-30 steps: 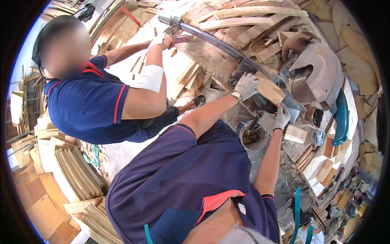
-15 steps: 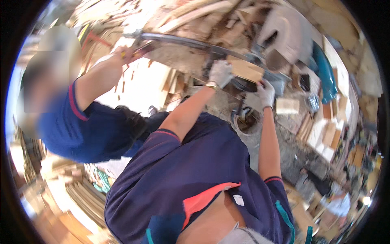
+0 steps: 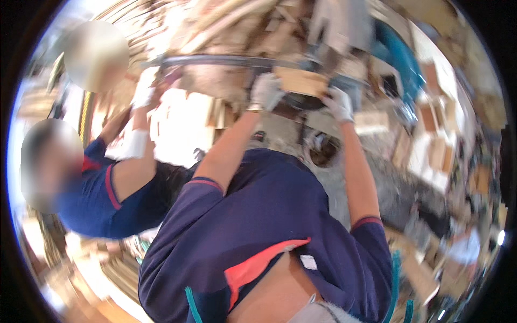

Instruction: The person assembles a small wooden box by fitting pre-cut pieces together. They then use a pen to mark a circle on a flat wooden board and use a jigsaw to cut along the marked line. The person also uses a circular saw to cut a small wooden piece.

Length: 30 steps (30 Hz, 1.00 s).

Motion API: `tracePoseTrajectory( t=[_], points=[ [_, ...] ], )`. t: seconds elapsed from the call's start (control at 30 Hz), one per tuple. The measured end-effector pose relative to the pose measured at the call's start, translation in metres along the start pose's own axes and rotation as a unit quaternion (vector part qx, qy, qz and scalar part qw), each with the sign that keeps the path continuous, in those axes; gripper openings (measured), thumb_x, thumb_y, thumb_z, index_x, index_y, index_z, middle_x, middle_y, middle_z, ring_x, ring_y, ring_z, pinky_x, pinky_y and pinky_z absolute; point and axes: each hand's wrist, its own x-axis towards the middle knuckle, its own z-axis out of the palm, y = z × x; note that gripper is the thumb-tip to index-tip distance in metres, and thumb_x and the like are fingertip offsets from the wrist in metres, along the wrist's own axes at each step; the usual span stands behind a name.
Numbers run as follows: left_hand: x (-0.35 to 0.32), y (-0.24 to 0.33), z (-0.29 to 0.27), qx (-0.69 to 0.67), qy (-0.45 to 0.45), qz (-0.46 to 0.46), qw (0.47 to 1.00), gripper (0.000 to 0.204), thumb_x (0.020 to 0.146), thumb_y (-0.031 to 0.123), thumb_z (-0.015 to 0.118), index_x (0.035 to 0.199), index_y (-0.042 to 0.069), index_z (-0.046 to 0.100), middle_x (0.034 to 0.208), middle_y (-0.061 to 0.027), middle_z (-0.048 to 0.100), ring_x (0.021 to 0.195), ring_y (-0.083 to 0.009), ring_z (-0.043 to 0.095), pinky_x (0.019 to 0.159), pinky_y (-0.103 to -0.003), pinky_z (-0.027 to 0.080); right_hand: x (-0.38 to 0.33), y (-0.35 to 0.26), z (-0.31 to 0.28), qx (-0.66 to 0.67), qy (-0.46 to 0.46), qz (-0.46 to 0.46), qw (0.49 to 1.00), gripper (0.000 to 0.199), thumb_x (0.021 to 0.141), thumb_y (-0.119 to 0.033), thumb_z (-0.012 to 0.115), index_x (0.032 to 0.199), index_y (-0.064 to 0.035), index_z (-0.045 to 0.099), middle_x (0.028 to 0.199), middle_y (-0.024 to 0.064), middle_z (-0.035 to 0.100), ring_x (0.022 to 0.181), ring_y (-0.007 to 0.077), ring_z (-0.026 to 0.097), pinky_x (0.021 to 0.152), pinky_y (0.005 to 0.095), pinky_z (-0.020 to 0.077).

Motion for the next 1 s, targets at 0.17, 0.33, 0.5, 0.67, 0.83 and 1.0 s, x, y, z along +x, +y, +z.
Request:
tracePoseTrajectory(
  t=[0.17,0.33,0.5,0.67,0.83,1.0],
  points=[
    [-0.001,0.007,0.004,0.048,-0.019,-0.059,0.997,0.054,0.083,0.046,0.083,0.119,0.006,0.077,0.127,-0.0202,0.071,0.13,-0.0422,0.063,0.114,-0.054,0.049,0.001,0.007,0.011,-0.036,0.029,0.013,0.999,0.025,0.088,-0.015,0.081,0.107,0.001,0.076,0.084,0.0126,0.064,0.075,0.0239,0.063,0.072,0.0354,0.0497],
    [0.006,0.011,0.007,0.034,-0.074,-0.113,0.99,0.057,0.084,0.045,0.083,0.123,0.004,0.076,0.134,-0.0218,0.068,0.14,-0.0453,0.056,0.119,-0.057,0.044,0.003,0.021,0.016,0.003,0.054,-0.033,0.998,0.026,0.086,-0.012,0.085,0.105,0.0021,0.076,0.082,0.0096,0.062,0.073,0.0193,0.061,0.072,0.0326,0.0491],
    [0.001,0.004,0.006,0.025,-0.042,-0.1,0.994,0.054,0.081,0.044,0.085,0.122,0.01,0.077,0.125,-0.0183,0.071,0.128,-0.0407,0.064,0.11,-0.052,0.051,0.003,0.021,0.015,0.004,0.05,-0.028,0.998,0.025,0.086,-0.011,0.085,0.104,0.0034,0.076,0.082,0.0095,0.064,0.074,0.0186,0.062,0.072,0.0316,0.0489],
    [-0.003,-0.004,0.012,0.038,-0.001,-0.063,0.997,0.047,0.083,0.04,0.084,0.119,0.01,0.078,0.112,-0.0151,0.073,0.113,-0.0371,0.069,0.096,-0.048,0.057,0.003,0.02,0.022,-0.001,0.056,0.002,0.998,0.026,0.085,-0.011,0.086,0.105,0.0029,0.077,0.087,0.0108,0.069,0.078,0.0216,0.066,0.074,0.033,0.0499],
    [-0.006,-0.013,0.013,-0.028,-0.005,-0.094,0.995,0.044,0.083,0.038,0.085,0.116,0.009,0.079,0.108,-0.0156,0.073,0.111,-0.0355,0.07,0.094,-0.046,0.057,0.003,0.027,0.032,0.05,0.057,-0.002,0.997,0.027,0.086,-0.01,0.085,0.106,0.0053,0.076,0.088,0.0117,0.069,0.079,0.0207,0.066,0.076,0.0307,0.0503],
    [-0.004,-0.013,0.007,-0.01,-0.012,-0.091,0.996,0.043,0.08,0.038,0.087,0.111,0.009,0.08,0.112,-0.0147,0.072,0.111,-0.0365,0.069,0.095,-0.047,0.058,0.007,0.018,0.032,0.069,0.054,0.054,0.995,0.024,0.086,-0.007,0.085,0.105,0.006,0.076,0.088,0.0086,0.07,0.081,0.0158,0.065,0.079,0.0285,0.051]
  ],
)
